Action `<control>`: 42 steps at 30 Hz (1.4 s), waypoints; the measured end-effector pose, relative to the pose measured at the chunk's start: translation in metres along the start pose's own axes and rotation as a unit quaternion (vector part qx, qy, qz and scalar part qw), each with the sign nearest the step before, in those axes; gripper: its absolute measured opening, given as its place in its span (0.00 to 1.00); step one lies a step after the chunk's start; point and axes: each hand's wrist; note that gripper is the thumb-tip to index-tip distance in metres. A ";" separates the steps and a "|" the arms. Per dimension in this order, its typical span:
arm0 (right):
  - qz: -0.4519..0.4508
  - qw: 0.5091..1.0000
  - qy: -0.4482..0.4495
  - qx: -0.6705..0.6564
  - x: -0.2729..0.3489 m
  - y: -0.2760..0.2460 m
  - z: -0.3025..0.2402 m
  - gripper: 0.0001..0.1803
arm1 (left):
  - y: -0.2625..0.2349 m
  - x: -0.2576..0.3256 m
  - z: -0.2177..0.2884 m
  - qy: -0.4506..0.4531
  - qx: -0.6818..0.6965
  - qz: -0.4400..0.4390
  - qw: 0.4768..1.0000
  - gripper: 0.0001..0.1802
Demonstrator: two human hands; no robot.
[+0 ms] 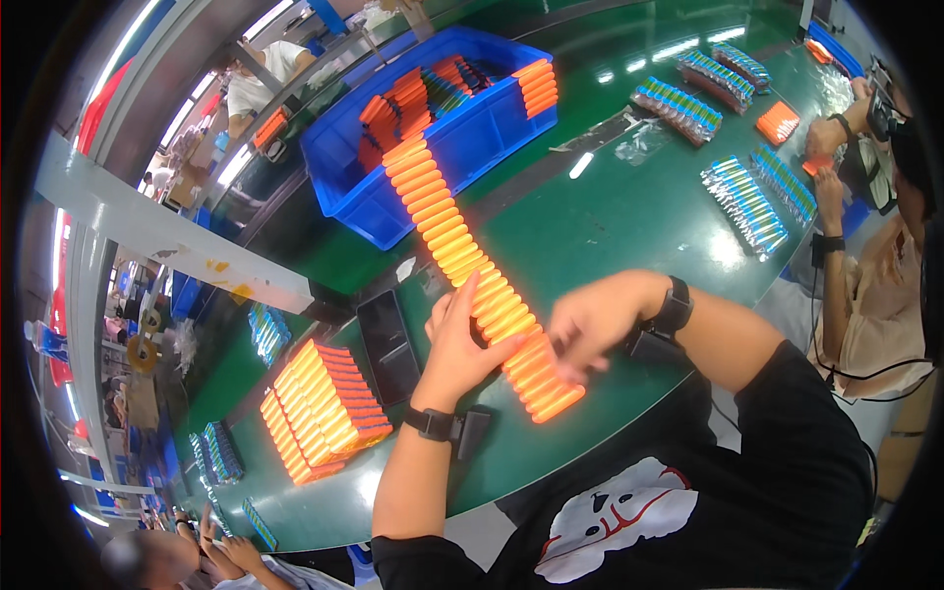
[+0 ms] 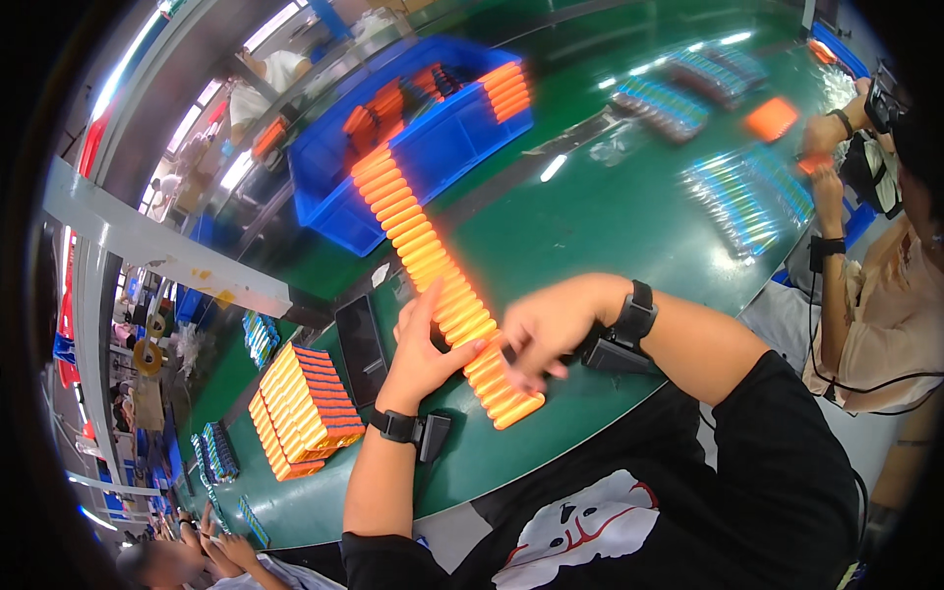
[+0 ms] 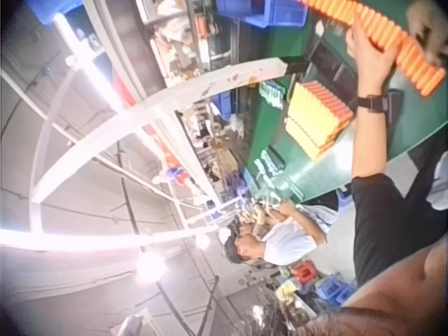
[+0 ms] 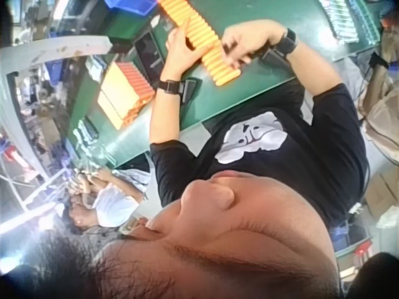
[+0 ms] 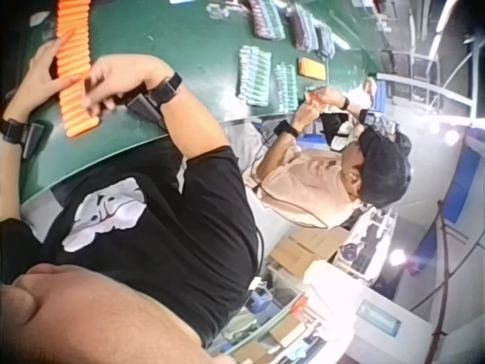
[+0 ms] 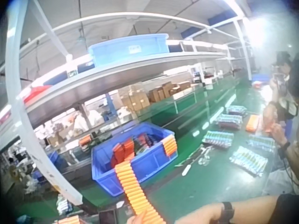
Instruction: Organizing and aligning small foam and plastic dart components on an assembly line.
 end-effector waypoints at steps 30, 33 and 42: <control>0.508 0.849 -0.074 0.124 -0.022 -0.005 0.023 0.06 | -0.001 0.000 -0.004 0.059 0.029 0.014 0.998 0.64; 0.492 0.862 -0.119 0.014 -0.025 -0.004 0.022 0.07 | -0.004 0.002 -0.017 0.083 0.151 0.022 0.985 0.57; 0.225 0.960 -0.103 -0.132 -0.002 0.005 -0.004 0.11 | 0.006 0.024 0.010 0.157 0.259 -0.058 0.951 0.55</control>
Point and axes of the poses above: each hand's wrist, its own x-axis away from the middle knuckle, its own y-axis out of the palm, z = x × y, and after that the axes turned 14 degrees about x, right-handed
